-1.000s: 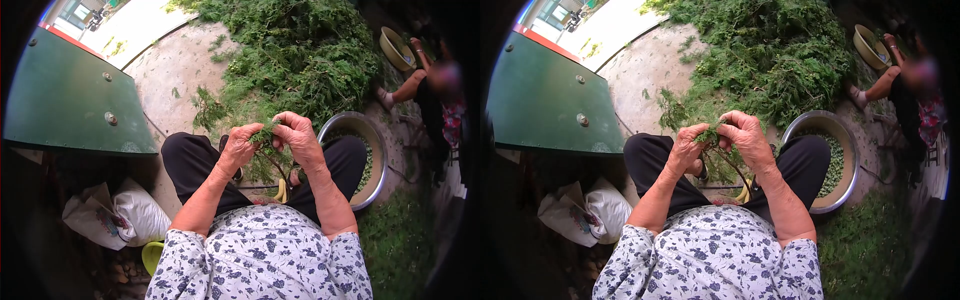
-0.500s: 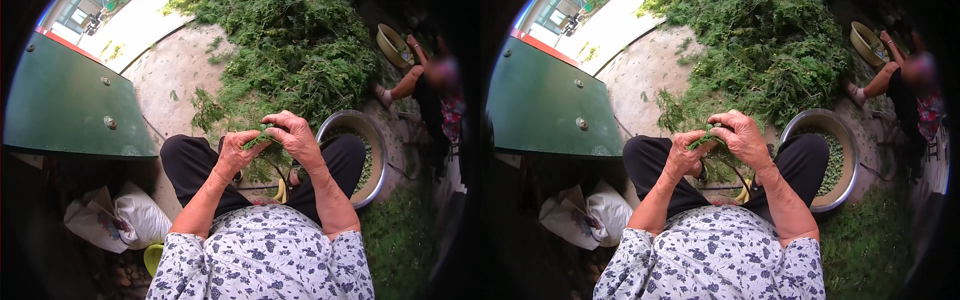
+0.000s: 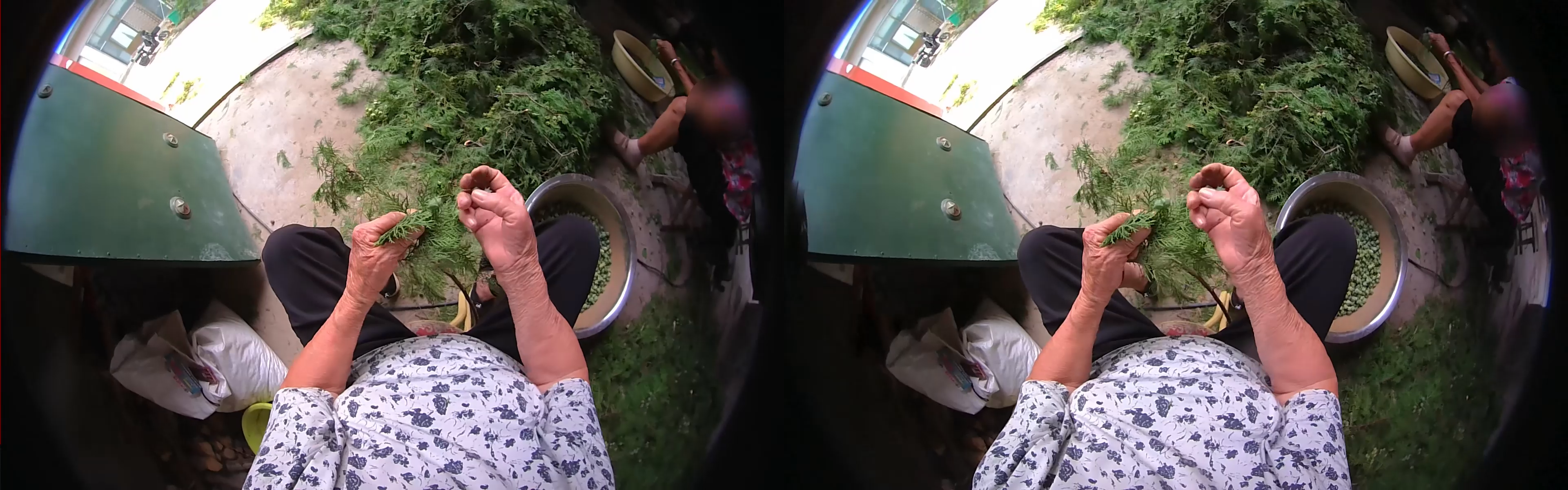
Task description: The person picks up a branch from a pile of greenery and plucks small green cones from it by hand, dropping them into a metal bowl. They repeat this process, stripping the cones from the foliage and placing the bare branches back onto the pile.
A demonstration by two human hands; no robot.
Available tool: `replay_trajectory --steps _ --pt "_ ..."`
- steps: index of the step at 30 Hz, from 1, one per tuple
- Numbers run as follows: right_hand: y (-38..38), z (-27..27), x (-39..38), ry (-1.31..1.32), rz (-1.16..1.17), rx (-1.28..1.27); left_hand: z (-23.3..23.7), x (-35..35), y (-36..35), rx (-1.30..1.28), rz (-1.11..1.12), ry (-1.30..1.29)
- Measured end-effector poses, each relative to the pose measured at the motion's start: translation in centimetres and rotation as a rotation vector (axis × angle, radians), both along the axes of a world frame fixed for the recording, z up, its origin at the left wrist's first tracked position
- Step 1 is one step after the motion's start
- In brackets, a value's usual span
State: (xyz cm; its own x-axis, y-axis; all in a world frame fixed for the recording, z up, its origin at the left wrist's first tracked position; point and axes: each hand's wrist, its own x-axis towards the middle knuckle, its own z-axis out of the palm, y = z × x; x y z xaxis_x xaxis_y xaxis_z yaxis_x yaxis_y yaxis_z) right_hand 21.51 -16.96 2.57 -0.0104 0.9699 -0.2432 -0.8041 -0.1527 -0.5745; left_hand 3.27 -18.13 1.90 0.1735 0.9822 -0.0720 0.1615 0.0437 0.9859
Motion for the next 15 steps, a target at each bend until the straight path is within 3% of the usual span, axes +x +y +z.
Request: replay_trajectory --steps 2,4,5,8,10,13,14,15 --pt "-0.3 -0.7 0.4 -0.020 0.098 0.034 -0.2 0.0 -0.1 -0.015 0.020 -0.020" --pt "-0.8 -0.8 0.3 -0.310 0.283 0.072 -0.2 -0.1 -0.1 -0.029 0.014 -0.016" --pt "-0.8 -0.8 0.0 -0.308 0.280 0.072 -0.2 -0.1 -0.2 -0.020 -0.008 -0.017" --pt "-0.7 -0.8 -0.9 -0.817 0.165 0.296 0.1 -0.2 0.0 0.033 -0.059 0.048" --pt "-0.9 -0.9 -1.1 -0.838 0.122 0.318 0.8 -0.1 0.1 0.076 -0.079 0.112" --pt "-0.9 -1.7 -1.7 -1.068 -0.071 0.578 1.6 0.3 0.0 0.040 -0.073 0.174" --pt "-1.1 -1.4 -1.8 -1.068 -0.072 0.577 1.2 0.3 0.0 0.046 -0.059 0.137" --pt "-1.4 -0.8 -1.8 -0.806 0.054 0.305 0.7 0.4 0.1 0.053 -0.045 0.101"
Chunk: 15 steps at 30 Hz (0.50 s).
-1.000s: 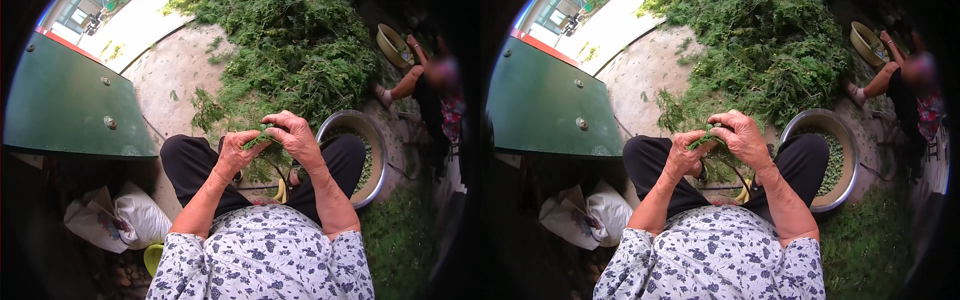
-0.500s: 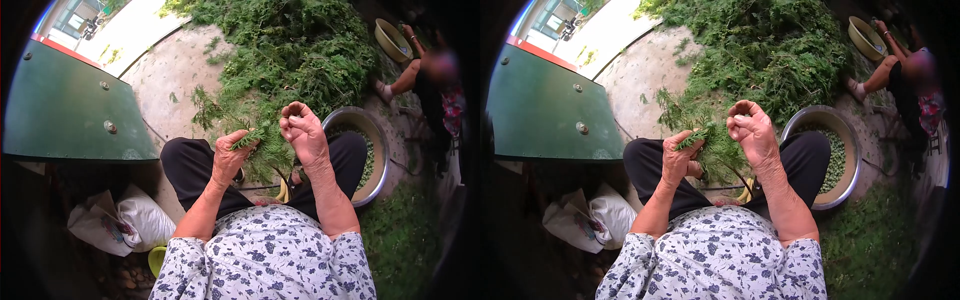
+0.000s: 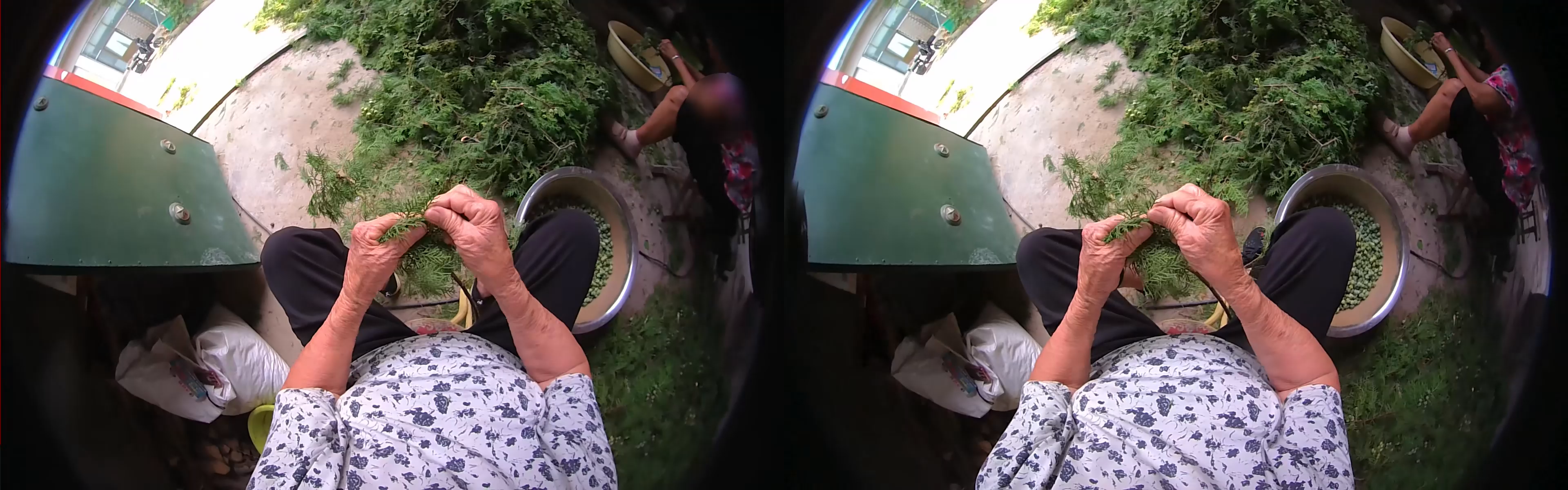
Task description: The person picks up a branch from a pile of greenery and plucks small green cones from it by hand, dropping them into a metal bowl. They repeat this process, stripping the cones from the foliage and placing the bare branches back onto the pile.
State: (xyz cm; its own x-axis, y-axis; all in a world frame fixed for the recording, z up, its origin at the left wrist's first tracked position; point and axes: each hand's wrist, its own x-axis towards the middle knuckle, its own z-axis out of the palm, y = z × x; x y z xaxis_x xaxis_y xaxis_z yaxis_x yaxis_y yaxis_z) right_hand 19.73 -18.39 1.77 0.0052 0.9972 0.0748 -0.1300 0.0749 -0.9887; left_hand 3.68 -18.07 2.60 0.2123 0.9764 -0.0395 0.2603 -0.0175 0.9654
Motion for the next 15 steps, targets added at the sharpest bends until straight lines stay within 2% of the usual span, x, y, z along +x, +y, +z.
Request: replay_trajectory --steps 1,2,3,5,7,10,13,15 --pt "-0.2 0.4 0.0 0.248 0.042 -0.303 -0.4 0.0 0.0 0.001 -0.002 0.000" --pt "0.0 -0.1 0.8 0.518 0.133 -0.393 -0.8 0.0 0.0 -0.113 0.045 -0.181" --pt "0.3 -0.4 1.1 0.518 0.133 -0.391 -0.9 0.0 0.0 -0.226 0.093 -0.363" --pt "0.7 -0.9 1.2 0.752 0.058 -0.265 -0.6 -0.3 -0.1 -0.259 0.101 -0.379" --pt "0.6 0.2 1.3 0.740 0.035 -0.306 -0.9 -0.6 -0.1 -0.283 0.134 -0.450" --pt "0.3 -0.3 1.4 0.575 0.165 -0.413 -0.7 -0.2 -0.2 -0.276 0.108 -0.468" --pt "0.1 0.4 0.5 0.540 0.203 -0.500 -0.7 0.1 -0.2 -0.255 0.090 -0.482" --pt "0.2 -0.5 0.6 0.519 0.269 -0.446 -0.5 0.0 -0.1 -0.270 0.077 -0.444"
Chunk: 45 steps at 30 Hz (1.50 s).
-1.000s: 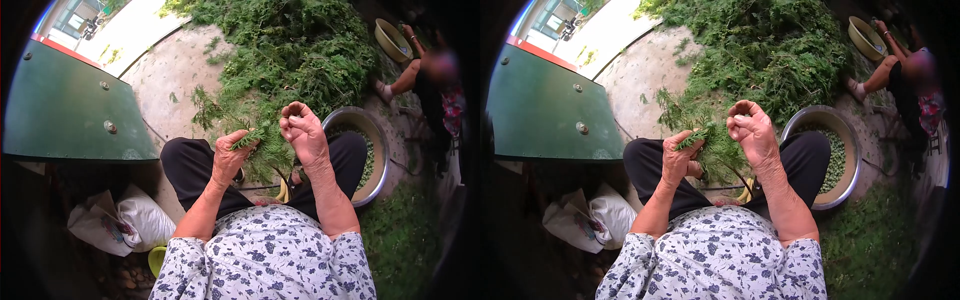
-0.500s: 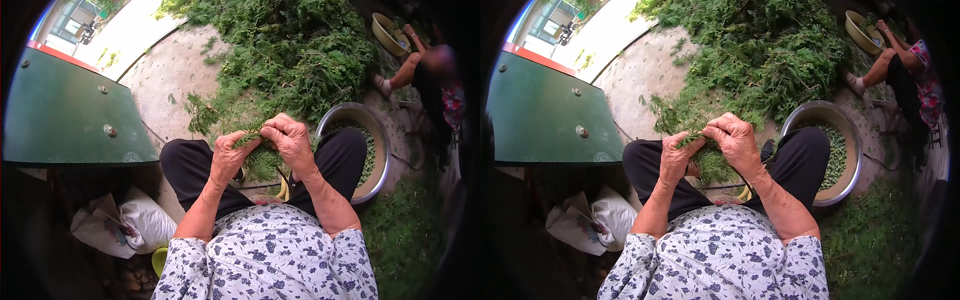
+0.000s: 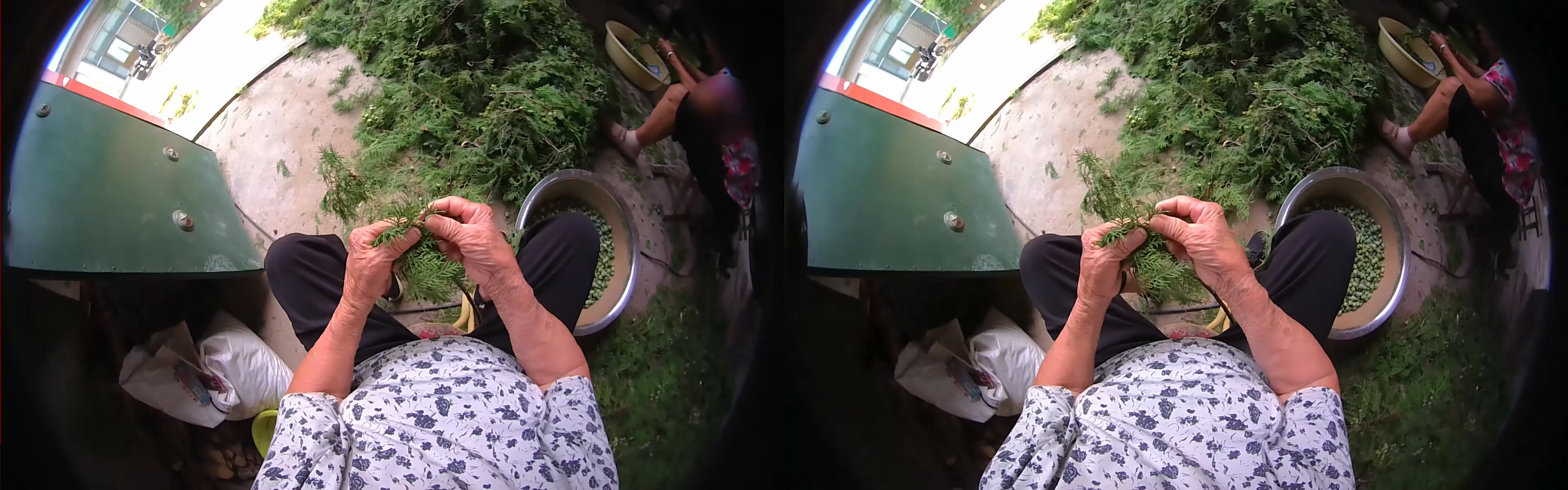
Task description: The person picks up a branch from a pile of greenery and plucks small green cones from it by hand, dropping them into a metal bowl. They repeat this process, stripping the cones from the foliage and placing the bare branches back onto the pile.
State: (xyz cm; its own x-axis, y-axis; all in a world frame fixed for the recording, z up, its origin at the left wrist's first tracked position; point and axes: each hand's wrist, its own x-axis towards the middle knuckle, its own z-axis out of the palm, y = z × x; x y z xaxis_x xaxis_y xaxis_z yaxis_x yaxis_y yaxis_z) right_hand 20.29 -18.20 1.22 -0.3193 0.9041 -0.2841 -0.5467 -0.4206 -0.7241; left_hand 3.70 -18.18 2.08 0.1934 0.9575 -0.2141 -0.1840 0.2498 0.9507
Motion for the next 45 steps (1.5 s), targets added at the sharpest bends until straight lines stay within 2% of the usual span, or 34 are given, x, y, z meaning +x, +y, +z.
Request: replay_trajectory --steps 2,3,4,6,8,10,12,13,16,19,20,22,23,25,27,31,34,36,37,38,40,42,44,45 --pt "-0.1 0.3 -0.5 -0.155 -0.249 0.058 0.2 0.2 0.1 -0.013 -0.019 0.036" --pt "-0.1 0.4 -0.8 -0.188 -0.331 0.065 0.3 0.4 0.0 0.012 -0.032 0.169" --pt "0.2 0.3 -0.2 -0.150 -0.449 0.058 0.3 0.6 0.0 0.035 -0.046 0.302" --pt "1.1 -0.5 2.8 -0.118 -0.678 0.107 0.3 0.6 0.3 0.100 -0.032 0.297" --pt "0.8 -0.4 7.1 -0.229 -0.812 0.237 1.8 0.9 0.5 -0.078 0.142 -0.204" --pt "-0.2 -0.2 11.4 -0.427 -0.910 0.208 0.8 0.3 1.1 -0.045 0.174 -0.201" --pt "-1.7 -2.6 16.4 -0.603 -1.007 0.164 0.3 -0.3 1.7 -0.123 0.236 -0.246" --pt "-2.8 -3.0 18.3 -0.833 -1.026 0.086 -0.1 -0.5 2.0 -0.137 0.273 -0.239" --pt "-4.9 -4.9 21.5 -1.781 -0.997 0.068 -1.4 -1.5 2.6 -0.201 0.241 -0.309" --pt "-5.3 -3.5 19.8 -1.740 -0.954 0.167 -1.9 -1.7 2.6 -0.182 0.221 -0.327" --pt "-4.7 -2.3 17.7 -1.656 -0.963 0.249 -2.0 -1.6 2.6 -0.193 0.231 -0.327" --pt "-3.3 0.0 13.4 -1.132 -0.877 0.300 -1.9 -1.3 2.3 -0.178 0.219 -0.322" --pt "-2.7 0.4 11.2 -0.862 -0.755 0.284 -1.4 -0.9 2.1 -0.161 0.198 -0.304" --pt "-1.6 1.1 7.4 -0.638 -0.408 0.317 -1.1 -0.6 1.9 -0.116 0.144 -0.309" --pt "-0.5 1.0 4.2 -0.556 -0.210 0.261 -0.6 -0.1 1.6 -0.101 0.138 -0.292" --pt "0.1 0.2 1.6 -0.445 -0.074 0.220 0.8 0.3 1.0 -0.090 0.119 -0.257" --pt "-0.2 0.6 1.5 -0.377 -0.092 0.176 1.0 0.1 1.0 -0.112 0.123 -0.226" --pt "-0.3 0.4 1.7 -0.527 -0.312 0.342 0.5 -0.9 1.4 -0.031 -0.155 -0.067" --pt "0.1 -0.6 1.6 -0.698 -0.480 0.535 0.5 -0.2 1.1 -0.033 -0.127 0.021" --pt "0.1 -0.7 1.9 -0.699 -0.481 0.535 0.8 0.4 0.9 -0.034 -0.128 0.020" --pt "0.0 -0.2 3.0 -0.761 -0.717 0.303 1.1 1.0 0.6 -0.093 -0.042 -0.090" --pt "0.1 0.1 6.3 -0.626 -0.856 0.270 0.9 0.6 1.1 -0.070 0.006 -0.106" --pt "-0.6 -0.2 10.2 -0.715 -0.999 0.233 0.9 -0.3 1.7 -0.111 0.120 -0.174" --pt "-1.2 -1.2 12.7 -1.031 -1.017 0.289 0.7 -0.5 2.0 -0.129 0.171 -0.195"
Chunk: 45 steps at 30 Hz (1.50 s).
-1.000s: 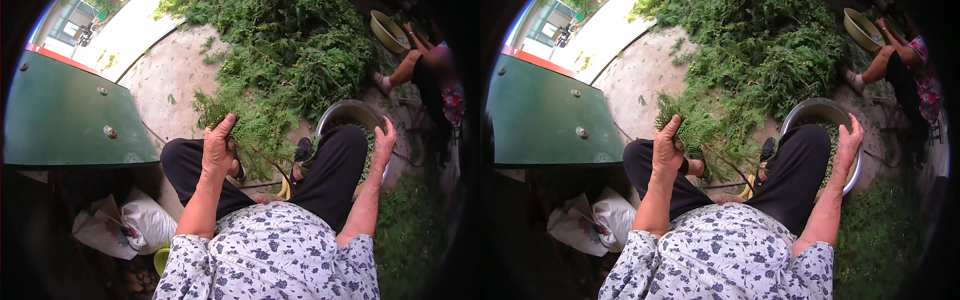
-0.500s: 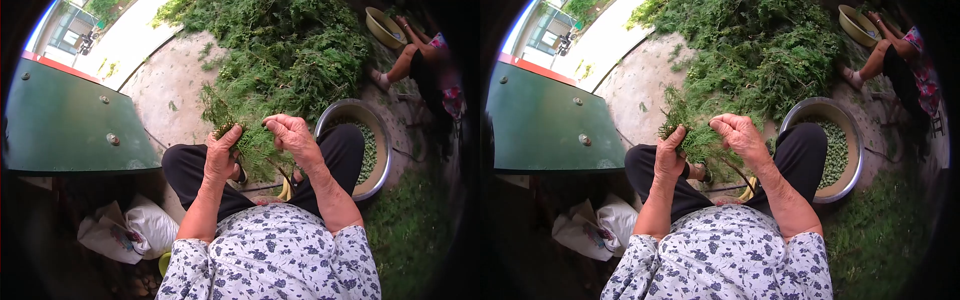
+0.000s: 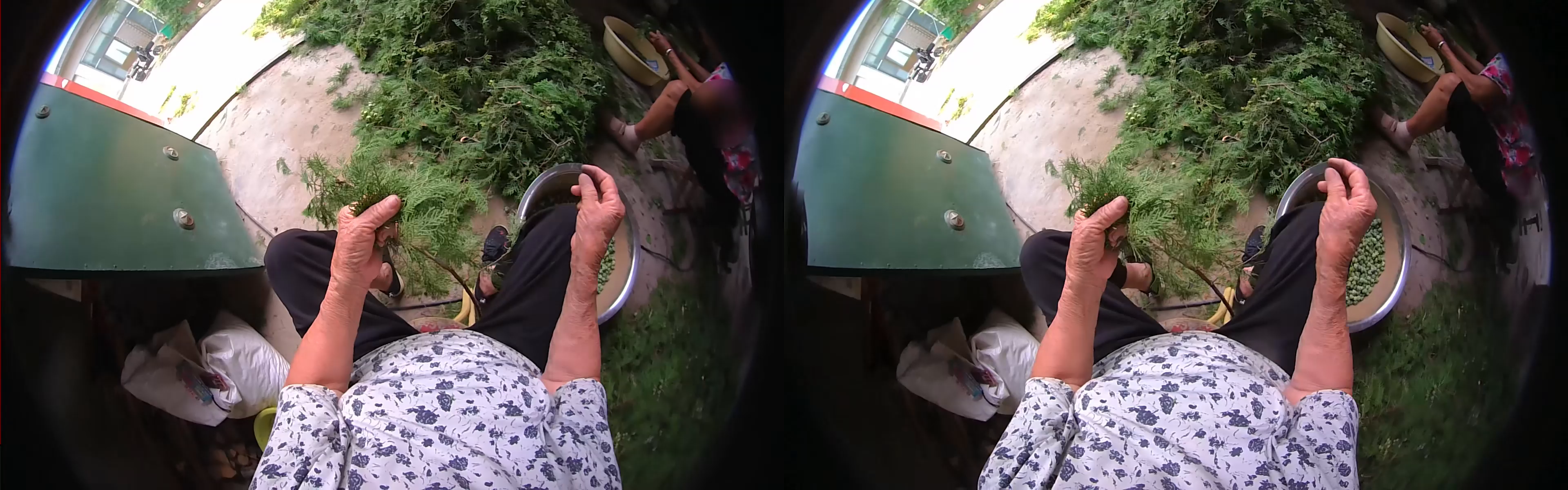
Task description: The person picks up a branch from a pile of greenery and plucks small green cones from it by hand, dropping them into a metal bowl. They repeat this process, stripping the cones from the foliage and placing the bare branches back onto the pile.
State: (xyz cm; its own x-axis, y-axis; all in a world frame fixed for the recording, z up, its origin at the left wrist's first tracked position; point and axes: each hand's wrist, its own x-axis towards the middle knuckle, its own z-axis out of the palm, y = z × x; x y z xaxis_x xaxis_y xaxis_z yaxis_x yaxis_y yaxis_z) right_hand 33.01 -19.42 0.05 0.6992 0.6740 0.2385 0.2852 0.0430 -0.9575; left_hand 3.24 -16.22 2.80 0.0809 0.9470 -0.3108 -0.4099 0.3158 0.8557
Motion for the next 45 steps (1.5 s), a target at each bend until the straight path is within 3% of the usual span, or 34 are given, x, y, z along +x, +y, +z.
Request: replay_trajectory --steps 3,4,5,7,8,10,12,14,18,21,23,25,29,31,33,36,41,42,45 --pt "-2.4 -2.4 5.9 -0.755 -0.216 -0.284 -0.8 -0.5 0.8 -0.096 0.115 -0.105" --pt "-2.9 -2.5 6.4 -0.820 -0.299 -0.337 -0.8 -0.5 1.1 -0.116 0.114 -0.103" --pt "-3.0 -2.7 6.4 -0.820 -0.295 -0.342 -0.7 -0.3 1.5 -0.123 0.116 -0.102" --pt "-3.3 -1.1 3.4 -0.291 -0.089 -0.198 -0.6 0.2 1.9 -0.095 0.147 -0.098" --pt "-3.2 -0.6 1.2 -0.154 0.025 -0.131 -0.6 0.2 2.3 -0.102 0.155 -0.097" --pt "-3.1 -0.8 -3.0 -0.058 0.323 -0.224 -0.5 0.4 3.0 -0.086 0.158 -0.099" --pt "-3.4 -2.4 -6.9 -0.223 0.612 -0.233 0.1 0.6 3.7 -0.086 0.172 -0.107" --pt "-4.2 -4.3 -9.1 -0.269 0.787 -0.432 0.7 0.2 4.3 -0.004 0.219 -0.083" --pt "-5.8 -6.2 -11.3 -0.731 0.669 -0.335 1.2 -0.7 5.7 0.015 0.225 -0.080" --pt "-5.3 -7.6 -10.9 -0.525 0.778 -0.480 2.4 -0.6 6.2 0.019 0.236 -0.122" --pt "-5.2 -8.0 -11.4 -0.629 0.746 -0.381 2.9 -0.6 6.6 0.050 0.229 -0.156" --pt "-4.9 -8.1 -12.4 -0.075 0.651 -0.318 3.3 -0.7 6.9 0.087 0.223 -0.172" --pt "-3.7 -7.0 -12.1 0.110 0.548 -0.228 5.9 -0.3 6.6 0.234 0.156 -0.131" --pt "-3.4 -7.6 -11.3 0.170 0.634 -0.224 5.4 -1.1 7.5 0.333 0.164 -0.145" --pt "-3.4 -7.2 -10.8 0.947 0.741 -0.357 5.5 -1.7 7.7 0.456 0.262 -0.005" --pt "-3.0 -6.4 -10.5 1.052 0.756 -0.336 5.0 -2.4 6.8 0.434 0.284 0.043" --pt "-2.4 -6.1 -9.7 1.324 0.740 -0.292 -0.9 -2.7 4.6 0.244 0.196 0.170" --pt "-2.2 -7.1 -9.3 1.348 0.822 -0.232 -2.4 -2.7 4.0 0.228 0.168 0.190" --pt "-1.2 -6.8 -9.1 1.398 0.771 -0.207 -5.9 -1.9 1.6 0.154 0.061 0.238"
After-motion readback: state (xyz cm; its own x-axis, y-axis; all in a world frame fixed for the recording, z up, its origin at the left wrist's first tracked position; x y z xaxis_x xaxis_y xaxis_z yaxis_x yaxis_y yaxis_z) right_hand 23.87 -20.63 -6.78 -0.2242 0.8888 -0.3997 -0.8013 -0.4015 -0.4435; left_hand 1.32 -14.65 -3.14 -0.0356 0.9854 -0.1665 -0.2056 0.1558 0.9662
